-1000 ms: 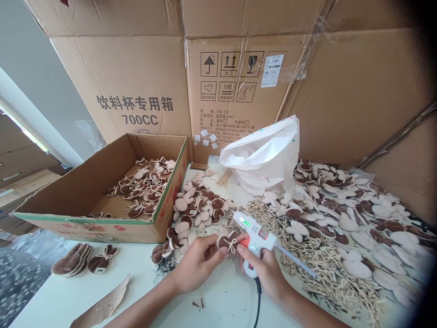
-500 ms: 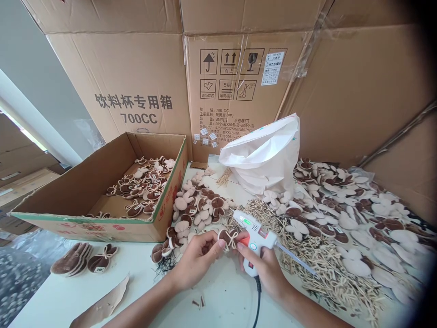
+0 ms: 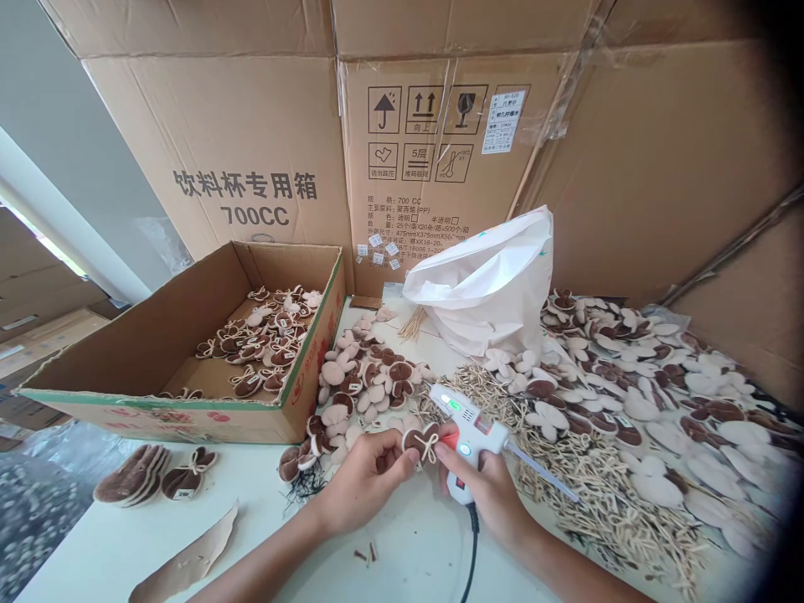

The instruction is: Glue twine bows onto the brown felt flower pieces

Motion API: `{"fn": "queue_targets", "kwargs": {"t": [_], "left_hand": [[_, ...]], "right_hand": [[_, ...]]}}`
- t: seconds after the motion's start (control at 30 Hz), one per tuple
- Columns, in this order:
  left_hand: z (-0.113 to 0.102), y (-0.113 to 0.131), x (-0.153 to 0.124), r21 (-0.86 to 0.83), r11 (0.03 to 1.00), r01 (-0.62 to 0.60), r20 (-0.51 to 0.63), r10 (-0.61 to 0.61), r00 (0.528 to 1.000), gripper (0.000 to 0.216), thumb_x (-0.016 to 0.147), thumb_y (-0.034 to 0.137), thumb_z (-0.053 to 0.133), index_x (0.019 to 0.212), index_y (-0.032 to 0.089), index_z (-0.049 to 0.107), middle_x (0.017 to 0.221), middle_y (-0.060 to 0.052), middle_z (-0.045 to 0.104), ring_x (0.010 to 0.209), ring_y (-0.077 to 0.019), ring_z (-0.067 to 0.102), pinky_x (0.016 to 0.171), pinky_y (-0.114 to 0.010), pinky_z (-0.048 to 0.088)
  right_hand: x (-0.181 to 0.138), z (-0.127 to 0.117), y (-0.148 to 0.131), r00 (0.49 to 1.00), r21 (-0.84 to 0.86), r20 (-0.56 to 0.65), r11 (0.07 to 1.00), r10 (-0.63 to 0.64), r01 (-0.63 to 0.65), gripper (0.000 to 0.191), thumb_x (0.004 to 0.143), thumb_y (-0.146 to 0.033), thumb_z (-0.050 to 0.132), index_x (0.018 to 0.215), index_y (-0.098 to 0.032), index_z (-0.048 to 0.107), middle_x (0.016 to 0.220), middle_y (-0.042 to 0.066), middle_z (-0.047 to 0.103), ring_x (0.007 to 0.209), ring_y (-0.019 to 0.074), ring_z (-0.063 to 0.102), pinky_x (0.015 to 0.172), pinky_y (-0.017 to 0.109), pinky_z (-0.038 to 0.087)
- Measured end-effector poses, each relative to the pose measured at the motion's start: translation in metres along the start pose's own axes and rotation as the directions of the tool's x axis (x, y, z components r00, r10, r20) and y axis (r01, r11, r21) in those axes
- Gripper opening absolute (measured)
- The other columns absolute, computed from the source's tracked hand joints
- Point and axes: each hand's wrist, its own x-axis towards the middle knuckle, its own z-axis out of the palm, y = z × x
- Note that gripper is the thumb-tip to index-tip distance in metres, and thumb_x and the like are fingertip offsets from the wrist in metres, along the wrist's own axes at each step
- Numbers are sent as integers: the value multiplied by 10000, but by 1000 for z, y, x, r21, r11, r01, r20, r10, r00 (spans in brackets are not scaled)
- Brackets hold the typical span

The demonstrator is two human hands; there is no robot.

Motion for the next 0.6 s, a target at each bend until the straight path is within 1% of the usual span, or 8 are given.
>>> {"fn": "queue_targets", "kwargs": {"t": [0.13,0.3,0.4,0.47,0.53,0.6], "left_hand": [[2,-2,-1,69,997,-37,42,34,999,350,1034,457,447,849,184,563,699,36,368,645,-134,313,590,-268,260],[4,-2,-2,109,993,-38,50,33,998,274,1017,377,473,830,186,533,698,42,374,644,-130,321,596,-265,266],[3,1,-2,73,996,-49,80,43,996,251,1006,333,485,802,190,510,702,43,354,653,-129,308,598,-260,261],[2,3,-3,26,999,-47,102,44,994,256,1009,331,487,799,188,521,707,40,366,662,-131,310,605,-259,268],[2,3,-3,-16,999,-36,95,37,995,284,1021,367,488,810,185,541,713,34,401,672,-134,332,619,-261,287],[2,2,-3,-46,999,-29,67,32,997,323,1030,422,494,821,183,549,722,29,430,681,-138,358,633,-266,303]], "right_hand": [[-1,0,-3,1000,11,18,1000,2,-2,347,813,-528,805,919,-211,709,522,-17,600,503,161,486,502,299,364],[-1,1,-5,999,26,41,1000,3,-4,377,794,-545,815,928,-210,705,566,-10,627,494,157,496,485,299,388],[-2,0,-3,999,32,46,999,8,-9,382,800,-535,818,962,-213,691,586,-17,627,503,153,504,481,291,402],[-3,-1,-1,999,34,50,999,14,-16,385,815,-517,815,1010,-213,679,598,-21,627,504,149,504,481,287,408],[-3,-1,1,999,36,48,999,15,-17,400,830,-508,807,1059,-211,667,621,-19,636,506,146,502,484,287,414],[-1,-2,3,999,37,43,999,9,-11,408,833,-511,804,1067,-210,659,642,-14,646,508,144,501,488,290,420]]}}
